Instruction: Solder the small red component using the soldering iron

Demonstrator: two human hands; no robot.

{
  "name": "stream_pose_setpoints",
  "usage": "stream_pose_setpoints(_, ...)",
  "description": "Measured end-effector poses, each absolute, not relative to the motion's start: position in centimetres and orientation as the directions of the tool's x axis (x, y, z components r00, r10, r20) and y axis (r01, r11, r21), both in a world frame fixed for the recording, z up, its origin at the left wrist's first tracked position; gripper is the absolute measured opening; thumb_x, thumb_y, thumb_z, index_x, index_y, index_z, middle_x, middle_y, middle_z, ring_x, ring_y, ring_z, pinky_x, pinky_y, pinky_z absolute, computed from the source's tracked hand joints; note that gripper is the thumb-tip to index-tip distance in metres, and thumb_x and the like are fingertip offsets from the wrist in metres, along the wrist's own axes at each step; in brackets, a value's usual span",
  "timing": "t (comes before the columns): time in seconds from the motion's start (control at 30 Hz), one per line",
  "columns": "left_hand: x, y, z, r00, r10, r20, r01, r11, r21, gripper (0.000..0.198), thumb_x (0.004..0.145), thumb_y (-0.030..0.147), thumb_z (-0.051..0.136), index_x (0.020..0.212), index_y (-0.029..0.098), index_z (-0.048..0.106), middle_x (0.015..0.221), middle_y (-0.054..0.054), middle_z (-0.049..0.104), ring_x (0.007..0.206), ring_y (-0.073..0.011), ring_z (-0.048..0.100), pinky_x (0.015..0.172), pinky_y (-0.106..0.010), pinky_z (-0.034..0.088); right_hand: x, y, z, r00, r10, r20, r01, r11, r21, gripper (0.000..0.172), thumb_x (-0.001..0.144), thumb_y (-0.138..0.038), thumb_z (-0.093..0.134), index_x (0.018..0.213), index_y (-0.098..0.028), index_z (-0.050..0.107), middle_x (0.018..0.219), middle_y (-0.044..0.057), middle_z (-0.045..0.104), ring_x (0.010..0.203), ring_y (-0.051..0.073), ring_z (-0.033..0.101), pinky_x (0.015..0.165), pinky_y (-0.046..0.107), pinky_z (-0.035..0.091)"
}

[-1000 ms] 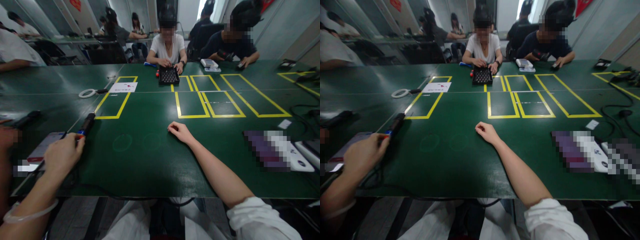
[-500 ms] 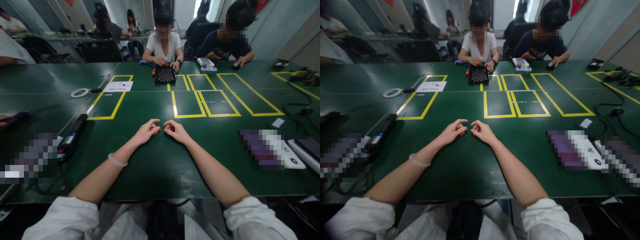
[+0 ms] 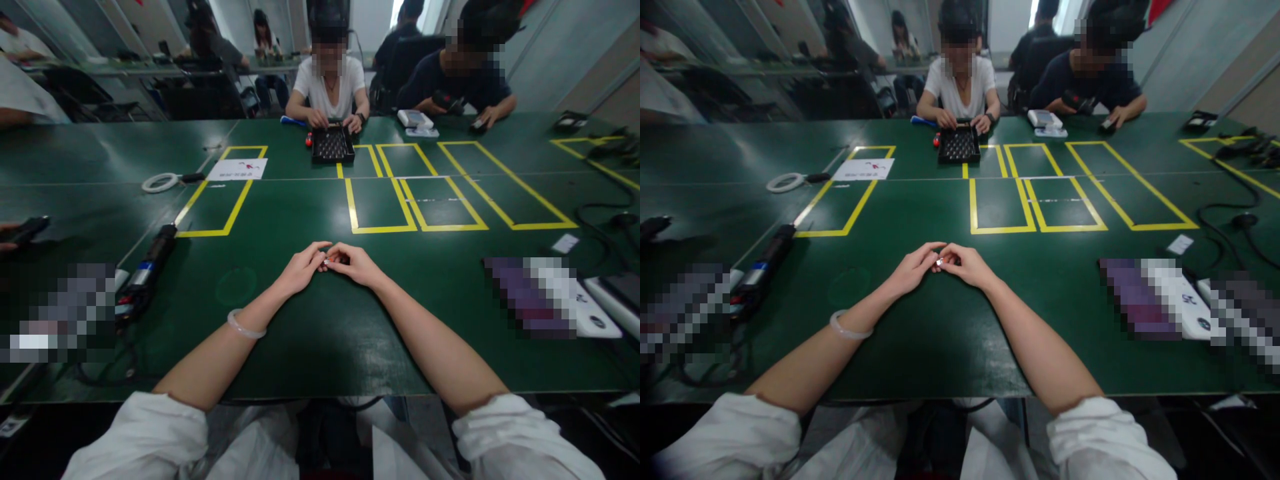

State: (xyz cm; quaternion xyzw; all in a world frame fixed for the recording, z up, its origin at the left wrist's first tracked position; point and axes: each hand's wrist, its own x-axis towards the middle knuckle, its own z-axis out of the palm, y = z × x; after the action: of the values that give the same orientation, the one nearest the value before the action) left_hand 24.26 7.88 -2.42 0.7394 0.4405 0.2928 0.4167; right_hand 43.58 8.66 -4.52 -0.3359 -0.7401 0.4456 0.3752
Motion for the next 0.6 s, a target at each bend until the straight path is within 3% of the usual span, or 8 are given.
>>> stream_pose_setpoints(0.3, 23.85, 7.67, -2.26, 0.403, 0.914, 0.048, 0.495, -0.261, 0.829, 0.033, 0.087, 0.047, 0.053, 0.095, 0.016, 0.062, 0.085, -0.003, 0.065, 0.075, -0.015, 0.059, 0.071, -0.027, 0.045, 43.64, 8.73, -4.81, -0.422, 0.868, 0.26, 0.216, 0.375, -0.902, 0.021, 0.082, -0.033, 0.064, 0.095, -0.018, 0.057, 0.073, -0.002, 0.059, 0.062, 0.011, 0.052, 0.061, 0.024, 0.042)
stream_pose_setpoints(0.43, 23.95, 7.42, -2.07, 0.393, 0.915, 0.088, 0.468, -0.282, 0.838, 0.03, 0.087, 0.044, 0.055, 0.097, 0.016, 0.061, 0.089, -0.003, 0.066, 0.079, -0.0154, 0.06, 0.074, -0.028, 0.047, 43.54, 8.6, -4.64, -0.413, 0.872, 0.263, 0.176, 0.36, -0.916, 0.025, 0.083, -0.034, 0.064, 0.1, -0.018, 0.055, 0.082, 0.0, 0.062, 0.065, 0.01, 0.053, 0.063, 0.024, 0.043)
stream_pose_setpoints(0.6, 23.92, 7.31, -1.74, 0.384, 0.91, 0.155, 0.471, -0.338, 0.815, 0.025, 0.086, 0.039, 0.056, 0.098, 0.018, 0.061, 0.092, -0.003, 0.066, 0.088, -0.0164, 0.062, 0.085, -0.03, 0.048, 43.6, 8.63, -4.54, -0.417, 0.877, 0.239, 0.176, 0.336, -0.925, 0.021, 0.086, -0.038, 0.06, 0.092, -0.017, 0.058, 0.076, -0.001, 0.058, 0.066, 0.011, 0.052, 0.063, 0.024, 0.042)
